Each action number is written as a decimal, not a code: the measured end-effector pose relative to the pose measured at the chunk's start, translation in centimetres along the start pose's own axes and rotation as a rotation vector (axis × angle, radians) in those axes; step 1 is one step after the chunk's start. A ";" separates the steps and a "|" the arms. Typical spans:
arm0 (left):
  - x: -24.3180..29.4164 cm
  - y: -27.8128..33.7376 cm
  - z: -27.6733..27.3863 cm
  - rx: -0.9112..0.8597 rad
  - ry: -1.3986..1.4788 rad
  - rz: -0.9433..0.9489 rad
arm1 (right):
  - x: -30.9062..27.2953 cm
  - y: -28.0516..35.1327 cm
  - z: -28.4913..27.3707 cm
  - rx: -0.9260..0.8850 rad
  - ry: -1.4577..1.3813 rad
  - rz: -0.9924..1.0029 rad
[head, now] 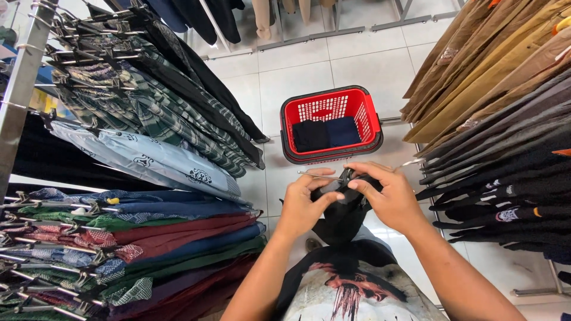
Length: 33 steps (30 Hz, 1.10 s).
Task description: A person is taking pairs of pants out of a red shopping basket, attaching them to clip hangers, and hanging them onto a clothing rack.
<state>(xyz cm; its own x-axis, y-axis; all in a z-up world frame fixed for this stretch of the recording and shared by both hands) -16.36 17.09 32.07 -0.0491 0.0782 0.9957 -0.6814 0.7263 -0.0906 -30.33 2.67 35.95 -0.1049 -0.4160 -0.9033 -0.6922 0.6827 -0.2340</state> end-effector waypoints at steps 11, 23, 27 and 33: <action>-0.7 0.5 -0.5 0.179 -0.052 0.058 | 3.9 -4.6 -5.1 -0.352 -0.571 -0.194; -2.2 -0.1 -4.9 0.232 0.025 -0.055 | 23.8 -5.7 3.0 -0.089 -0.790 0.347; -3.3 0.0 -7.1 0.433 0.110 -0.089 | 22.9 -4.9 2.8 -0.041 -0.741 0.344; -7.4 1.0 -9.3 0.563 0.240 -0.234 | 19.7 -2.8 3.4 -0.011 -0.310 0.359</action>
<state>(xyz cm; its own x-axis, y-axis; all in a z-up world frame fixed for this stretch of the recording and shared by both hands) -9.88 23.59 24.46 0.2670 0.1586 0.9506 -0.9357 0.2788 0.2163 -28.03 -5.43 17.61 -0.1219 0.0453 -0.9915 -0.6592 0.7432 0.1150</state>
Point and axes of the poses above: each hand's wrist, its own y-axis away from the middle knuckle, its own z-axis out of the palm, x = y × z, the point moved 3 cm from there along -y, towards the middle knuckle, and after that the axes turned 7 degrees about x, right-handed, at the moved point
